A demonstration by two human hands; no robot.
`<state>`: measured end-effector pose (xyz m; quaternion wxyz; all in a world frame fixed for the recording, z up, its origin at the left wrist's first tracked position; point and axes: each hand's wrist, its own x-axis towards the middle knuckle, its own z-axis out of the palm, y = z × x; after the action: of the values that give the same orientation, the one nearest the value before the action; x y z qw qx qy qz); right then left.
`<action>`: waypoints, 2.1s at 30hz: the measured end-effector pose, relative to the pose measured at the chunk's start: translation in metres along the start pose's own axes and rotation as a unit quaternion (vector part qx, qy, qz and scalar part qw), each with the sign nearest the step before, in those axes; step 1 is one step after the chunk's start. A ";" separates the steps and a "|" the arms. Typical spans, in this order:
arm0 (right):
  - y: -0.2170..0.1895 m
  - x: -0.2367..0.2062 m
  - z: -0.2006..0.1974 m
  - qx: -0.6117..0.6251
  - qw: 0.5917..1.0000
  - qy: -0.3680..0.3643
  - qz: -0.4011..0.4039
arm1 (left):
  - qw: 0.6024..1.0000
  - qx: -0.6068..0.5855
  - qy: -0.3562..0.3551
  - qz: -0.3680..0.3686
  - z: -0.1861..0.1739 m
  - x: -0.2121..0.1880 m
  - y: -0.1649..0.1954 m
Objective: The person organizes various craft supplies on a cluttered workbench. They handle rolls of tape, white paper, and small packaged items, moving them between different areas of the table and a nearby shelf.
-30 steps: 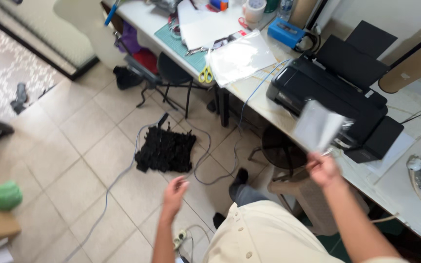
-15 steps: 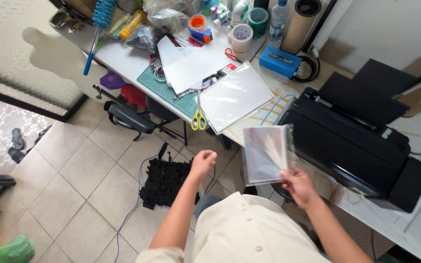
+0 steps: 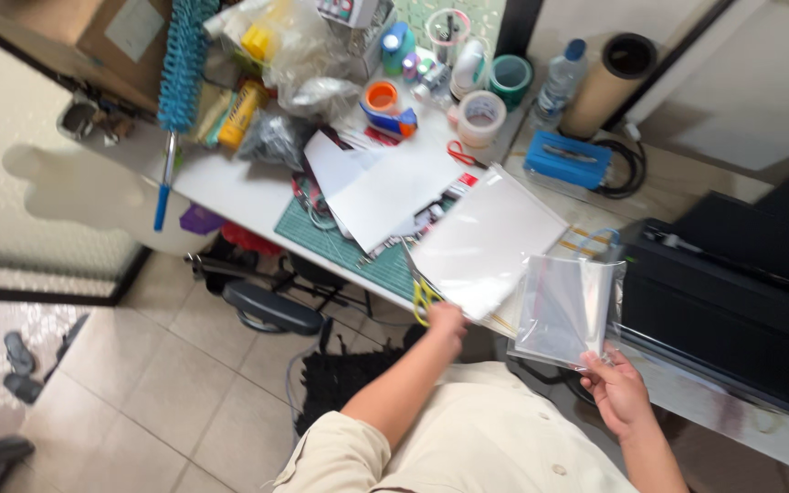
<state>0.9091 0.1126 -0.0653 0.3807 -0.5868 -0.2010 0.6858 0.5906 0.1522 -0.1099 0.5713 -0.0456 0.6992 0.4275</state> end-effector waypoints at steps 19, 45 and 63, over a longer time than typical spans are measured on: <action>-0.006 0.074 0.161 0.021 0.987 0.157 0.006 | 0.908 0.284 0.149 0.270 -0.141 0.124 0.227; -0.059 -0.009 -0.025 -0.207 0.857 0.444 -0.160 | 0.913 0.229 -0.025 0.336 -0.023 0.057 0.102; -0.015 -0.003 0.095 -0.400 0.890 0.133 -0.172 | 0.889 0.180 -0.129 0.400 0.040 0.004 0.103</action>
<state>0.8227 0.1356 -0.0305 0.2484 -0.7313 -0.5038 0.3868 0.5631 0.2451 -0.0560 0.4352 0.3975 0.6435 0.4884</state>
